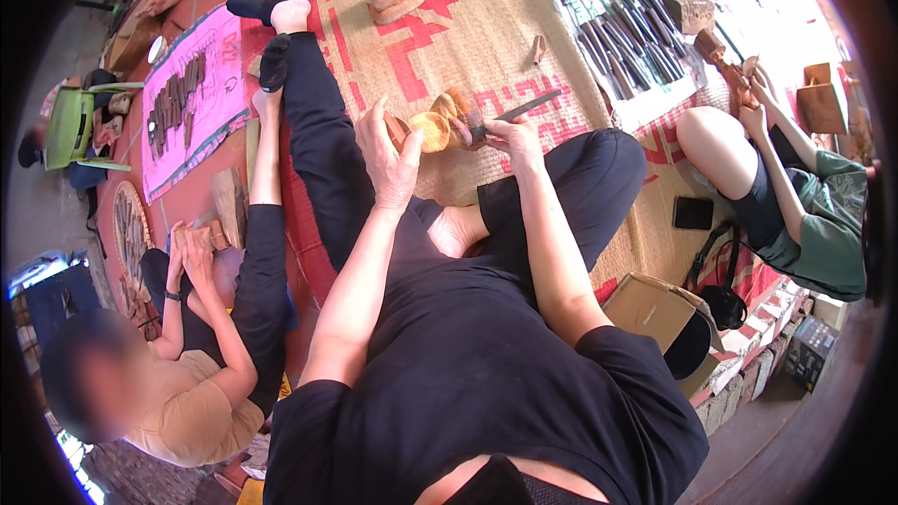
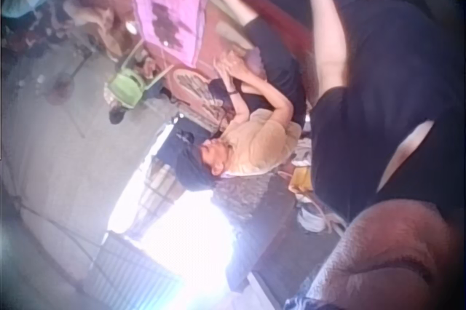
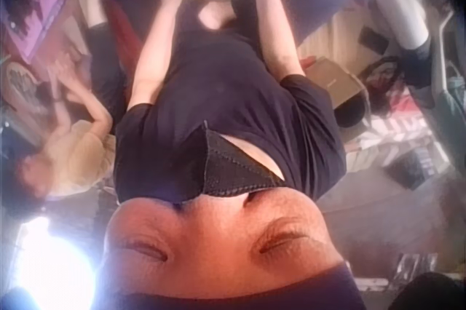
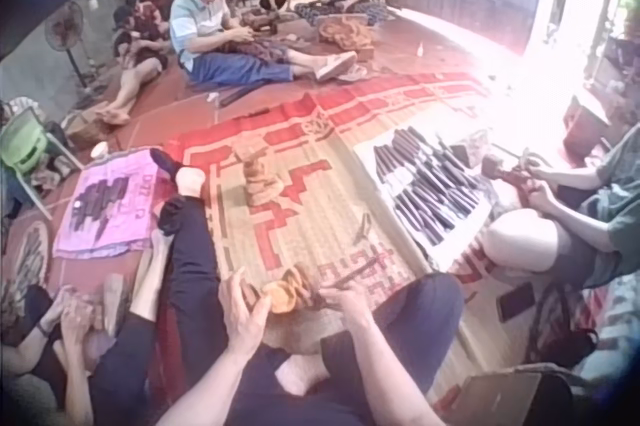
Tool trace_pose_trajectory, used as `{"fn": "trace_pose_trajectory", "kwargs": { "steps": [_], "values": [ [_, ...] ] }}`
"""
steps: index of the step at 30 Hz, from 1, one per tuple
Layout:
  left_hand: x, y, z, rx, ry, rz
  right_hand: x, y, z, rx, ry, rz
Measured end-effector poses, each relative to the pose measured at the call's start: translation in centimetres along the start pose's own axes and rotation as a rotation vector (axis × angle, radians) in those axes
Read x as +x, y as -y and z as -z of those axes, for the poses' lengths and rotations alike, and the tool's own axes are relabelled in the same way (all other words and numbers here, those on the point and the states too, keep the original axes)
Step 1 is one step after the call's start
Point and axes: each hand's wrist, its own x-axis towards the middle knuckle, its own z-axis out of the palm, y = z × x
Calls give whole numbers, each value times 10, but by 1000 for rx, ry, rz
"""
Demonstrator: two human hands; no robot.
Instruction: The person sits on a mat and uses a chisel to carve a small wooden object held in their left hand. They repeatedly scrape and shape the wood, rotating it to work on different sides. Other people are visible nearby, also engaged in similar carving activities.
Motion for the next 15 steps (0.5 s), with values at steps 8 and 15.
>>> {"fn": "trace_pose_trajectory", "kwargs": {
  "steps": [8,15],
  "values": [
    [-1,-3,2,29,43,46,-9,4,-12,-12,55,36],
    [-1,-1,2,11,7,17,-2,6,-12,18,60,44]
  ]
}}
